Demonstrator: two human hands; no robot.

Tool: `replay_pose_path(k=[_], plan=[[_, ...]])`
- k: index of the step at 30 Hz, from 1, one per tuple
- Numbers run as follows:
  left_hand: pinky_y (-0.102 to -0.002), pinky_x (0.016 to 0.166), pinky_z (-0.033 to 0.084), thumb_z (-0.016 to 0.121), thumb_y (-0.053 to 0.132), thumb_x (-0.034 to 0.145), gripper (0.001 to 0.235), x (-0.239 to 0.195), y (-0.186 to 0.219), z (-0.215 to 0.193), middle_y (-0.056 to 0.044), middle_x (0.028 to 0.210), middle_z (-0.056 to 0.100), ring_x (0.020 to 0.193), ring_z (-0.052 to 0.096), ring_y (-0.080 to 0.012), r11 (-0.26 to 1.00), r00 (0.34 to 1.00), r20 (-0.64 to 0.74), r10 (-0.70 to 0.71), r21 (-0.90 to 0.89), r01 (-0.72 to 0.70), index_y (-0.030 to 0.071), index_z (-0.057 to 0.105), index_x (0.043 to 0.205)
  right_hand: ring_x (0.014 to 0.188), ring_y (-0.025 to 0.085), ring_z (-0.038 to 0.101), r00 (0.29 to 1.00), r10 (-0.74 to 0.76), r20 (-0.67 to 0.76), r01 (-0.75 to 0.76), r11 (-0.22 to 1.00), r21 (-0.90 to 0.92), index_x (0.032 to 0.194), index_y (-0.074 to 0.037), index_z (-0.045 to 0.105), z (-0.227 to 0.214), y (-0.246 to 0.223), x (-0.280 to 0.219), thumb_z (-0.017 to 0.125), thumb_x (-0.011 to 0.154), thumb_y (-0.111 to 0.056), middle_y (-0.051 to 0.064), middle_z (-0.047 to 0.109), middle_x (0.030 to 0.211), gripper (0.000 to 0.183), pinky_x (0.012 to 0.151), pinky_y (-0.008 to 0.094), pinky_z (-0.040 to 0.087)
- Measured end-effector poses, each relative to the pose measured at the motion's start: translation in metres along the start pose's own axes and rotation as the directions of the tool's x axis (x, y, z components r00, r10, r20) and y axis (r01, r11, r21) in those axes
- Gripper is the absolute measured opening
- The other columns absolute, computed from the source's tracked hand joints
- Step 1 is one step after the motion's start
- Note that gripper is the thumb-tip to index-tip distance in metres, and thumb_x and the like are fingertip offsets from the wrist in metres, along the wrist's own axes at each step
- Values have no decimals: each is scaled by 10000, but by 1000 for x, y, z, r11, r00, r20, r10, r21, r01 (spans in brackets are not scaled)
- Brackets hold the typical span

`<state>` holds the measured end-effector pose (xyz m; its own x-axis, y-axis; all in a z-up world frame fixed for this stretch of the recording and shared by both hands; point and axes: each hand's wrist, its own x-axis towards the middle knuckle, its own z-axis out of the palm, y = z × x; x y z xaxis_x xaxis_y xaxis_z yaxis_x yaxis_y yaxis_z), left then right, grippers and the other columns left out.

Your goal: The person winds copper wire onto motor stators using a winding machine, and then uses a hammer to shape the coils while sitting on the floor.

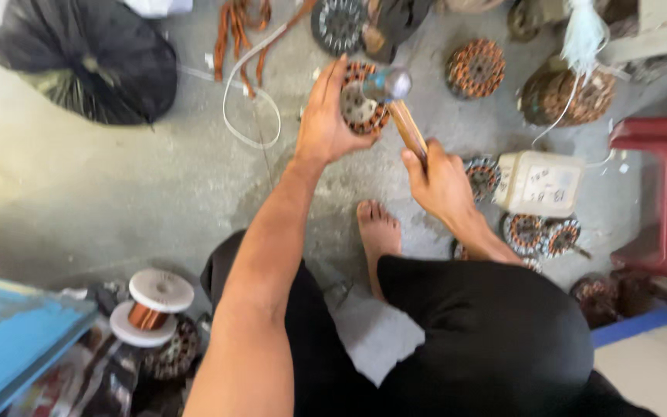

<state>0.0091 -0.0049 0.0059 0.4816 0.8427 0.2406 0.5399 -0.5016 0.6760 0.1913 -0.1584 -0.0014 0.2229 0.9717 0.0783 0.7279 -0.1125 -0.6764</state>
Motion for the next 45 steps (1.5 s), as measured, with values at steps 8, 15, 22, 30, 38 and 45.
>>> replay_pose_path(k=[8, 15, 22, 30, 38, 45], plan=[[-422, 1217, 398, 1031, 341, 527, 1319, -8, -20, 6, -195, 1565, 404, 1452, 420, -375, 1000, 999, 35, -11, 14, 10, 69, 275, 1573, 567, 363, 668, 976, -43, -214, 97, 963, 251, 1099, 65, 552, -8, 3, -24, 600, 1047, -319, 200, 621, 677, 391, 540, 460, 507], [-431, 1192, 386, 1040, 364, 503, 1355, -12, -6, -3, -200, 1573, 379, 1452, 403, -387, 996, 995, 66, -80, 37, 78, 88, 259, 1575, 577, 433, 635, 999, 44, 25, -47, 990, 135, 969, 33, 541, 15, 0, -11, 626, 1066, -345, 218, 584, 615, 399, 499, 490, 462], [-439, 1193, 404, 1056, 391, 522, 1387, -9, -12, 4, -189, 1558, 393, 1441, 416, -387, 995, 998, 52, -25, 102, 19, 95, 215, 1584, 571, 381, 678, 989, -26, -143, 67, 955, 290, 1005, 38, 542, 3, 8, -24, 590, 1070, -335, 211, 591, 632, 382, 523, 478, 499], [-424, 1204, 427, 1043, 353, 538, 1387, -10, -7, 1, -180, 1578, 374, 1455, 433, -370, 999, 997, 71, -35, 38, 33, 104, 195, 1607, 572, 434, 646, 1000, 5, 23, -8, 990, 144, 964, 23, 536, 21, 23, -13, 658, 1043, -323, 214, 599, 619, 376, 509, 509, 478], [-554, 1260, 152, 1021, 491, 557, 1386, -6, 5, -4, -225, 1585, 332, 1501, 270, -420, 920, 981, 148, 122, 354, -168, 57, 201, 1585, 542, 355, 635, 973, 91, -214, -46, 978, 205, 988, 5, 535, 32, 53, -25, 654, 1079, -316, 173, 584, 631, 353, 506, 461, 475], [-505, 1214, 278, 976, 493, 548, 1384, 7, 14, 6, -320, 1517, 345, 1434, 292, -452, 870, 969, 243, -37, 486, -88, -8, 174, 1559, 520, 381, 661, 932, 351, -86, -342, 934, 106, 1043, -38, 578, 103, 107, -17, 644, 1038, -402, 152, 640, 613, 370, 528, 495, 516]])
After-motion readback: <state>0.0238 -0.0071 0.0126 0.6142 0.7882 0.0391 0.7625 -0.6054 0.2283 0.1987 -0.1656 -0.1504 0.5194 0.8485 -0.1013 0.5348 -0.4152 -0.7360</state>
